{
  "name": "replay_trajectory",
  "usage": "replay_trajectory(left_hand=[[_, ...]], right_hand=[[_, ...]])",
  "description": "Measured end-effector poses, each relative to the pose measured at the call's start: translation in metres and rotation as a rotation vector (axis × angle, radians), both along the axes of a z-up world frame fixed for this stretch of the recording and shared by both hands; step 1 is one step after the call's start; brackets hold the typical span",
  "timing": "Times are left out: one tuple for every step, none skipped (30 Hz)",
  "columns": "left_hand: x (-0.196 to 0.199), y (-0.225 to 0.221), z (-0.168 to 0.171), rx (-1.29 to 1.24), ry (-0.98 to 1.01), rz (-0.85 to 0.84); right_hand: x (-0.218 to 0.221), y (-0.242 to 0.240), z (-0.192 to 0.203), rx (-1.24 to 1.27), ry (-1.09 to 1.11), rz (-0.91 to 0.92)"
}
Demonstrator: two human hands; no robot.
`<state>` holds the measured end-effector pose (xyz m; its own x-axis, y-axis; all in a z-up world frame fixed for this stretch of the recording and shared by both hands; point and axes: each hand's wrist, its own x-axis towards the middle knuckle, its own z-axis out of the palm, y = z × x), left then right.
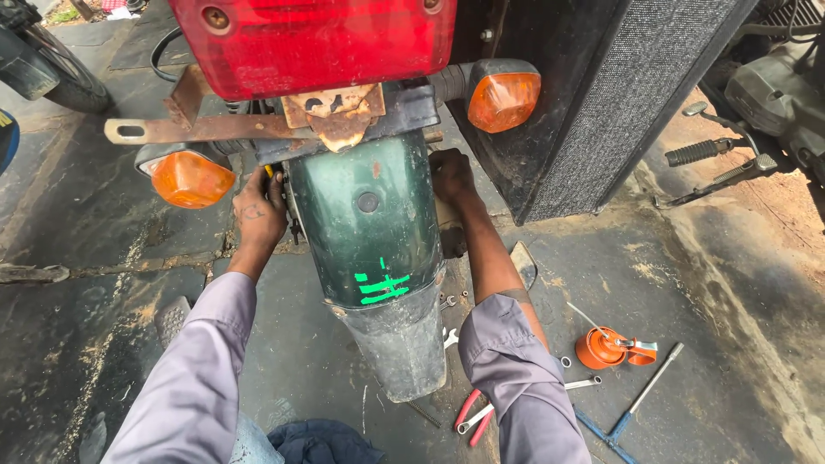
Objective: The person uses a screwdriver and wrenches to detach and work on the rear fender and tail light assembly of a motorcycle, handling several bolts and nuts by hand and with tools.
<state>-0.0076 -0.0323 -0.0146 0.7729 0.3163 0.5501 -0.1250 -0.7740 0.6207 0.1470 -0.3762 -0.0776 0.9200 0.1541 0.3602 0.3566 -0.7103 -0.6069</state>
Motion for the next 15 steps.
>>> replay_trajectory(left_hand=[[0.000,0.001,-0.002,-0.006,-0.009,-0.009],[0.001,0.002,-0.003,-0.012,-0.018,-0.018],[0.002,0.003,-0.003,-0.017,-0.029,-0.029],[0.002,0.004,-0.004,-0.010,-0.033,-0.026],[0.002,0.004,-0.004,-0.005,-0.039,-0.022],[0.001,0.005,-0.005,0.001,-0.044,-0.019],[0.001,0.006,-0.006,-0.001,-0.045,-0.020],[0.002,0.006,-0.006,-0.002,-0.046,-0.021],[0.002,0.008,-0.005,-0.003,-0.049,-0.021],[0.002,0.010,-0.004,-0.005,-0.038,-0.018],[0.002,0.010,-0.004,-0.010,-0.026,-0.019],[0.002,0.011,-0.004,-0.014,-0.014,-0.019],[0.002,0.011,-0.004,-0.009,-0.037,-0.023],[0.002,0.011,-0.004,-0.004,-0.060,-0.027],[0.000,0.012,-0.005,0.002,-0.081,-0.027]], right_hand=[[-0.001,0.002,-0.001,0.019,0.038,-0.004],[0.002,0.003,-0.004,-0.017,0.039,0.007],[0.008,0.004,-0.007,-0.053,0.039,0.015],[0.015,0.004,-0.014,-0.088,0.039,0.024],[0.019,0.004,-0.024,-0.106,-0.069,0.035],[0.023,0.002,-0.034,-0.122,-0.178,0.047],[0.027,0.002,-0.043,-0.137,-0.286,0.061],[0.031,-0.001,-0.048,-0.109,-0.235,0.068],[0.036,-0.004,-0.050,-0.079,-0.186,0.075],[0.040,-0.006,-0.051,-0.050,-0.138,0.083],[0.042,-0.007,-0.053,-0.037,-0.165,0.080],[0.043,-0.007,-0.057,-0.024,-0.192,0.077],[0.045,-0.007,-0.059,-0.013,-0.219,0.072],[0.044,-0.006,-0.061,0.005,-0.241,0.036],[0.040,-0.002,-0.062,0.024,-0.261,0.005]])
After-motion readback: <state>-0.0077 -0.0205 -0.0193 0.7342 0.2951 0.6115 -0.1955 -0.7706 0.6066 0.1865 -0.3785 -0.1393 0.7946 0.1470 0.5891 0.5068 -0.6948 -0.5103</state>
